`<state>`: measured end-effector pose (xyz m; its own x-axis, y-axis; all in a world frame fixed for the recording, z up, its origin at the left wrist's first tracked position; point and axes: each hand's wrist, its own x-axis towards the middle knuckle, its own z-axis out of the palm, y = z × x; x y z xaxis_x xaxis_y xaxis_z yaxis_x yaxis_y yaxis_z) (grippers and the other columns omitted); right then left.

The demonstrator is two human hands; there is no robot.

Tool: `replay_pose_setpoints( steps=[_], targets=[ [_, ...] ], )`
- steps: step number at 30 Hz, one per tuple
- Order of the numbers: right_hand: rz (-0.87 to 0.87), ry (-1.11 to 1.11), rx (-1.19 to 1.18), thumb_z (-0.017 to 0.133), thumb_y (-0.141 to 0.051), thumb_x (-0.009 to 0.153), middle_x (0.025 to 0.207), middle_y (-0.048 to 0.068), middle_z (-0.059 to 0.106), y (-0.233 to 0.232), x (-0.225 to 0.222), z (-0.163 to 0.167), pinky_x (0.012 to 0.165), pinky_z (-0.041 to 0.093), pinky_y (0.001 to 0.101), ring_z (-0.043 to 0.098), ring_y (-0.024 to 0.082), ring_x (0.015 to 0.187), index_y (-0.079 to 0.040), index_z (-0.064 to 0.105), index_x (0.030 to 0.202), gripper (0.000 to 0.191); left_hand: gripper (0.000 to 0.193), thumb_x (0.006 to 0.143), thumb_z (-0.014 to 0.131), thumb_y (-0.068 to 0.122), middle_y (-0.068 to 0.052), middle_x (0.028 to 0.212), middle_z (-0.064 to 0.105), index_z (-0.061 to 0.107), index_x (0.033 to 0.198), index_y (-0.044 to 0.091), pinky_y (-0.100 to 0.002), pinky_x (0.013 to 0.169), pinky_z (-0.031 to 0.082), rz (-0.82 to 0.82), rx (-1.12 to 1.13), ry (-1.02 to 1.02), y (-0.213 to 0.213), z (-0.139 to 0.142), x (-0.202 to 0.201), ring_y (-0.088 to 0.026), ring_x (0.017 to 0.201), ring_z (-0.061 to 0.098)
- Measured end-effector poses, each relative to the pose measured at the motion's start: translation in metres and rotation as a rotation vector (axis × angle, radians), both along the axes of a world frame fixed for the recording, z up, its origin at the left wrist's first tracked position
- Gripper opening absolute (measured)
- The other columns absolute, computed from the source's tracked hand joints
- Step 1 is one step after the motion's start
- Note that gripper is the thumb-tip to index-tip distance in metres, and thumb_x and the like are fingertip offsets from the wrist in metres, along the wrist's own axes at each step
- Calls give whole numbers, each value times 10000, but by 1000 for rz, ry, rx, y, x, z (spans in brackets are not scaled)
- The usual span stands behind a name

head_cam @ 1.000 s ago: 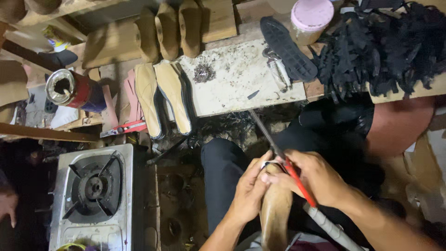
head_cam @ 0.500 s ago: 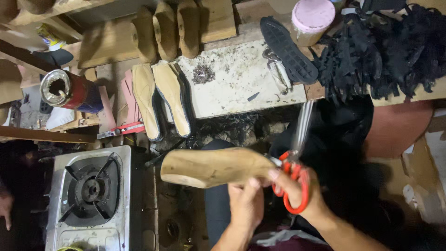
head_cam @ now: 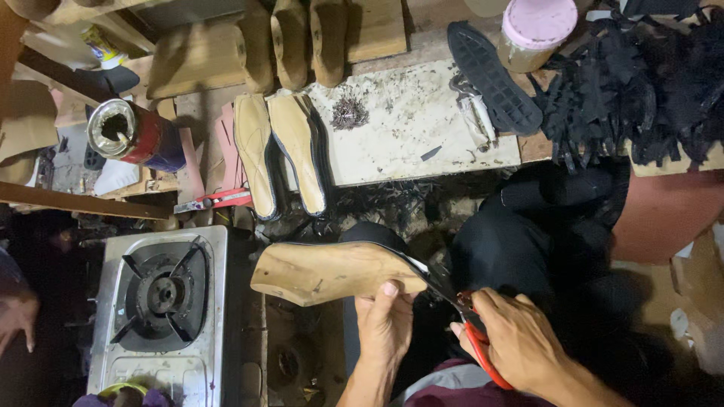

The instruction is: The person sits at a shoemaking workbench and trims excess material from the edge of a shoe upper stretched over a wooden last using red-handled shears. They rotate the shoe to trim around the edge, set trimmed pieces on the bench, and work through multiple shoe components one at a time.

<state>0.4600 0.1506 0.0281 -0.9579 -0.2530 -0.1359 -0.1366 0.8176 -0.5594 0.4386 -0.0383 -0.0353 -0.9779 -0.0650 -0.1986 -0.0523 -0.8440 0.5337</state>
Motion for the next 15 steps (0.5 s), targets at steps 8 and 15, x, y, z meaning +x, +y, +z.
replay_pose_setpoints(
  steps=[8,15],
  targets=[
    [19,-39,18,738,-345,785,811,125,701,-1,0,5,670,477,466,675,369,654,-77,631,967,342,443,866,772,64,-99,1089,668,561,1250,-5,-382,858,527,-20,-38,-6,0,-15,19,-223,975,656],
    [-2,-213,-15,764,-292,785,647,104,694,13,9,-3,595,514,448,683,323,546,-103,644,800,224,475,823,770,5,-115,1075,658,558,1248,-1,-413,916,533,-74,-90,-7,-12,-35,37,-243,985,651]
  ],
)
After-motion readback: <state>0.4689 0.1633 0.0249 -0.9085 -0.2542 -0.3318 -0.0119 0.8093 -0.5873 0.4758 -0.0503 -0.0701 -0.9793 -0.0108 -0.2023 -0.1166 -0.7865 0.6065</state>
